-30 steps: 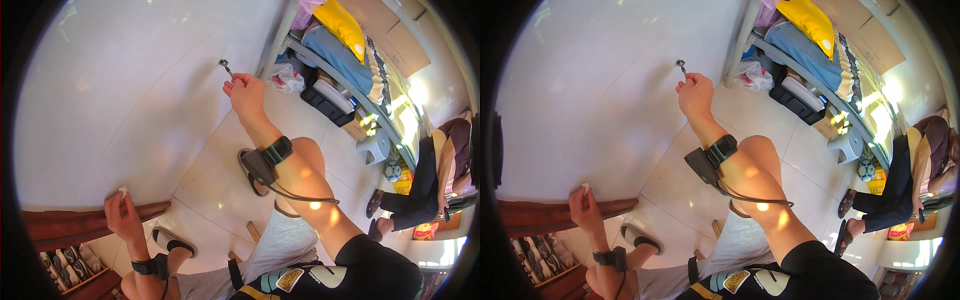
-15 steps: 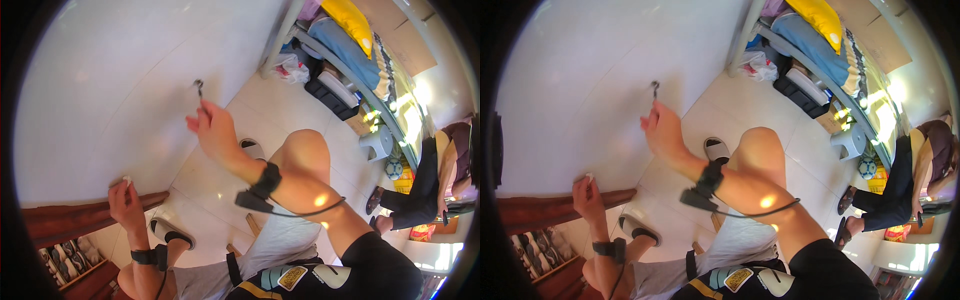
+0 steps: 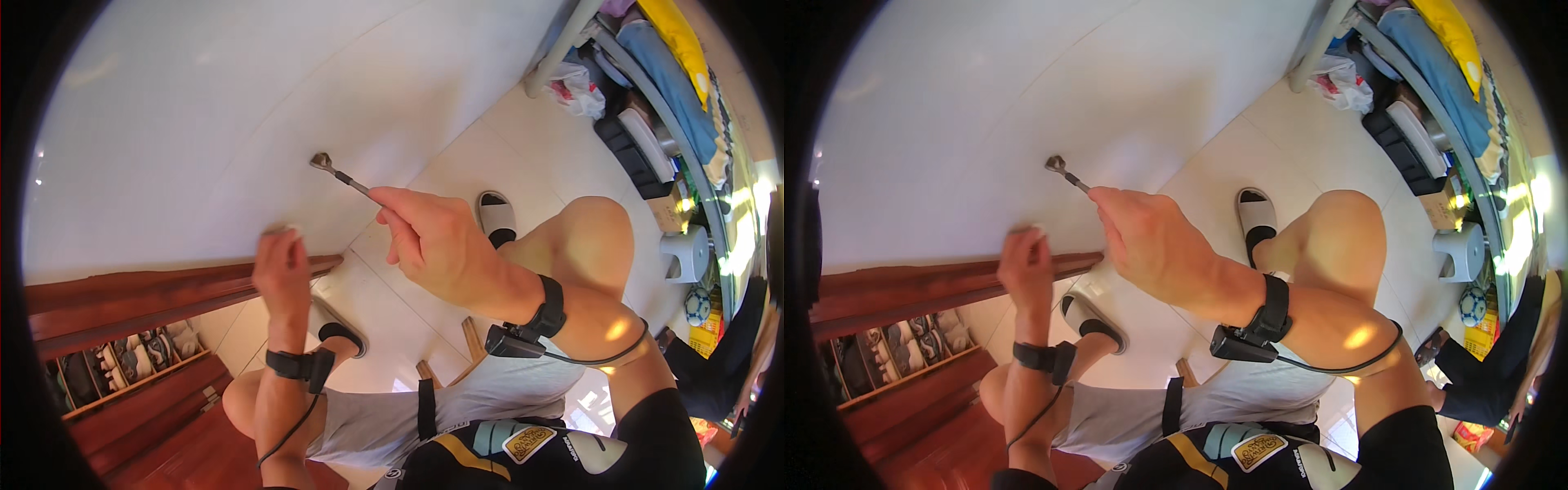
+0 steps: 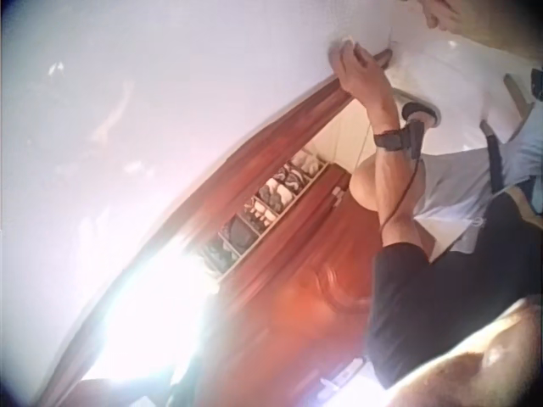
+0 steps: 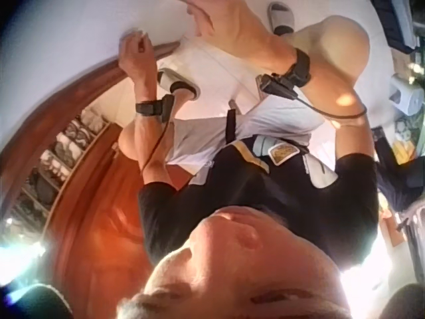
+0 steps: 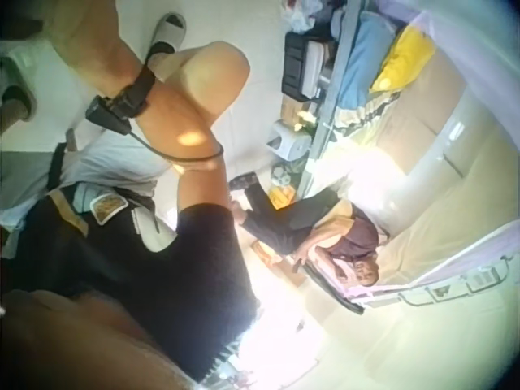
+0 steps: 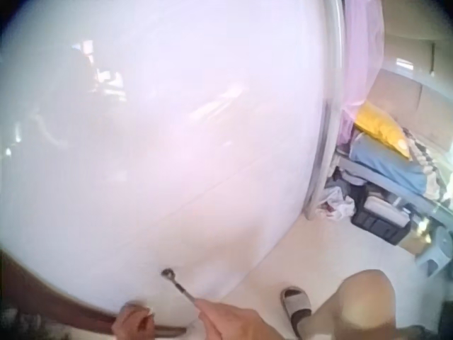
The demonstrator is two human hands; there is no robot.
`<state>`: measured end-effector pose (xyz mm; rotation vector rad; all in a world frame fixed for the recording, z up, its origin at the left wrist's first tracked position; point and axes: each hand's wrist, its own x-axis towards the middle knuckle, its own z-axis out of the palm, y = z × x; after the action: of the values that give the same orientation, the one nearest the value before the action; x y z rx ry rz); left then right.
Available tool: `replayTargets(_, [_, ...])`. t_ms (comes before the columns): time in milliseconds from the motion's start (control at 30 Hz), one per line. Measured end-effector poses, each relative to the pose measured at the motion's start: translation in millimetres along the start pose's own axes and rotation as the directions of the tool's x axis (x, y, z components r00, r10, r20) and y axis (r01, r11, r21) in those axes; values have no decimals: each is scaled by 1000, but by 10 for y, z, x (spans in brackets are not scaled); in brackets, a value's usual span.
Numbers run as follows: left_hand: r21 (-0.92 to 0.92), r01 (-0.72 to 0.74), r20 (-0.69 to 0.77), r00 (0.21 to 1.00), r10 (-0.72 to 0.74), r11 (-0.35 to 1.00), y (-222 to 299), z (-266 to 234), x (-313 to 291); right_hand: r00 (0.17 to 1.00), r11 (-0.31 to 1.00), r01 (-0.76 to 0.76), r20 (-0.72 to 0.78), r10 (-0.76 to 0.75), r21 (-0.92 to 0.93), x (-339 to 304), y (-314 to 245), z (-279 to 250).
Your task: Applying a sealant or glue with a brush to a hole in the wall and then inserting a small white component or plug.
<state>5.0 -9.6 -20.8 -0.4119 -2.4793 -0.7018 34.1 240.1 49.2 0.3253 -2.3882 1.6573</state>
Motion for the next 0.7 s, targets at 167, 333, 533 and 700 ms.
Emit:
replayTargets(167, [-185,89,553,832,29,979,427,138,-350,979,998,58,195,-64,39,-150,189,231])
replayTargets(333, [-408,125,664,721,200,904,671,221,-718,934,978,205,296,-202,21,-225,79,430])
replayTargets(533, [-279,-187,742,581,335,942,442,217,-828,898,976,186,423,-122,-114,-206,264,599])
replayTargets(700, [-23,-170,714,687,135,985,350,112,-691,944,964,240,259,-204,-116,-143,229,345])
